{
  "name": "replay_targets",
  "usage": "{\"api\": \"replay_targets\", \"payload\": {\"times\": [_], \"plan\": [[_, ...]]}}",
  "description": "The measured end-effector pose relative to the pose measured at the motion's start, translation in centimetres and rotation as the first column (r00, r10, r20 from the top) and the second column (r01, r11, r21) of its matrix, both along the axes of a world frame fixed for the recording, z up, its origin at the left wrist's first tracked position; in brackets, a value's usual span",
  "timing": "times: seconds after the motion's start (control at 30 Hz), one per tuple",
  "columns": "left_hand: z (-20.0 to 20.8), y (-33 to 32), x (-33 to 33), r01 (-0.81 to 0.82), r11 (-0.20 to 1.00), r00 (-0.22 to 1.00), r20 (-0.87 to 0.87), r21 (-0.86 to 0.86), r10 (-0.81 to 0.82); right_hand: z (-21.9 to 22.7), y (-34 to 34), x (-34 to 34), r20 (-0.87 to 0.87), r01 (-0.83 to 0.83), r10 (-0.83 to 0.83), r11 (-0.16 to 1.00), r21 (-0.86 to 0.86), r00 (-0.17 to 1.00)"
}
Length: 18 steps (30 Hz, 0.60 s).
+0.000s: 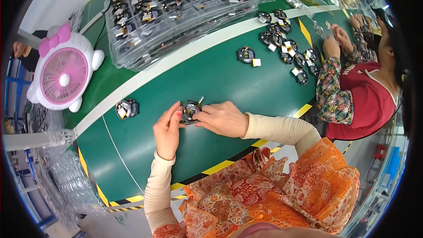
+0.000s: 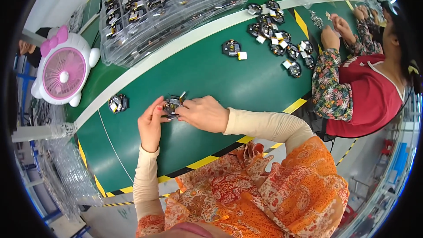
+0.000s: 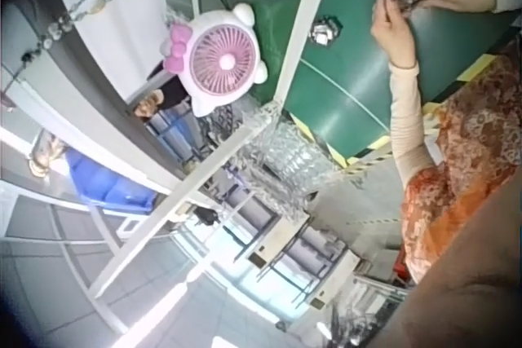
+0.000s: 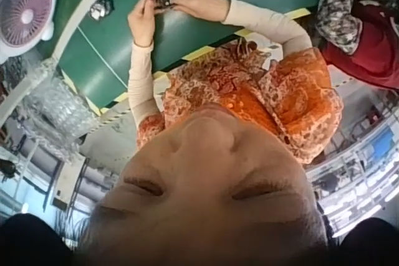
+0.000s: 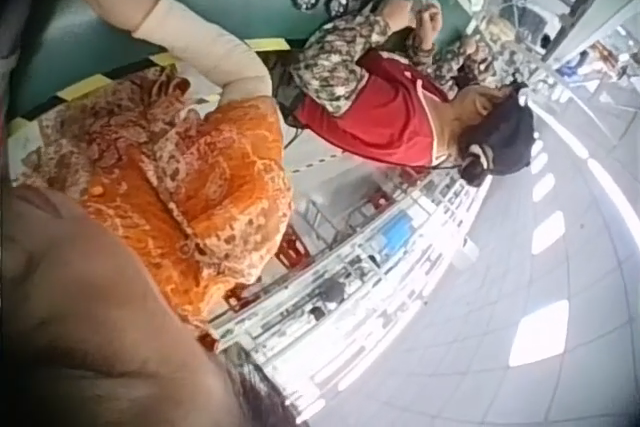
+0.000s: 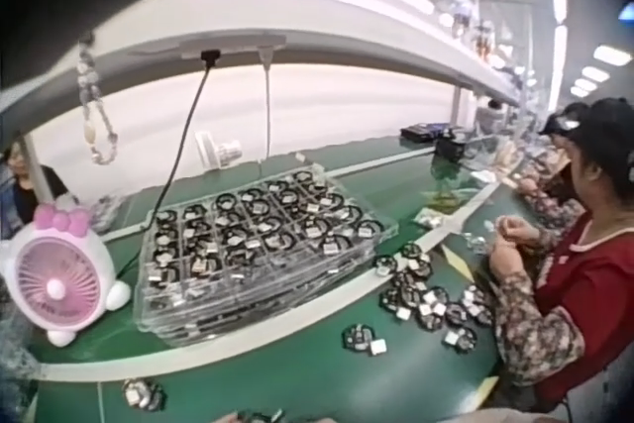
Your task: Assembling small electronic components using tweezers at a factory workbench.
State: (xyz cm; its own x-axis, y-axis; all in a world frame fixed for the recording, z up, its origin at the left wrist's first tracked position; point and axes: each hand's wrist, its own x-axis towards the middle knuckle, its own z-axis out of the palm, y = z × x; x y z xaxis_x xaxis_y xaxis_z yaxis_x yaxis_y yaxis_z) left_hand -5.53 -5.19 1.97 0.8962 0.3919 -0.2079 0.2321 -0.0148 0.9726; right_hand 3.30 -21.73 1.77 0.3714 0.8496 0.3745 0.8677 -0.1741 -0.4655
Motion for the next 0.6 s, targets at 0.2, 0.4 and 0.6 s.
{"api": "replay_targets", "payload": {"times": [0.2, 0.4, 0.6], "plan": [[1.1, 3.7, 0.4, -0.358, 0.368, 0.931, 0.359, 0.858, 0.068, 0.0, -0.3, 1.8, 0.120, 0.150, -0.149, 0.989, 0.004, 0.981], [-0.5, 8.5, -0.1, -0.236, -0.030, 0.947, 0.237, 0.971, 0.218, -0.6, -2.6, 7.6, 0.163, 0.547, -0.547, 0.836, 0.050, 0.821], [0.4, 9.0, -1.1, -0.176, 0.304, 0.943, 0.072, 0.936, 0.324, -0.5, -5.4, 12.2, 0.212, 0.802, -0.788, 0.596, 0.028, 0.578]]}}
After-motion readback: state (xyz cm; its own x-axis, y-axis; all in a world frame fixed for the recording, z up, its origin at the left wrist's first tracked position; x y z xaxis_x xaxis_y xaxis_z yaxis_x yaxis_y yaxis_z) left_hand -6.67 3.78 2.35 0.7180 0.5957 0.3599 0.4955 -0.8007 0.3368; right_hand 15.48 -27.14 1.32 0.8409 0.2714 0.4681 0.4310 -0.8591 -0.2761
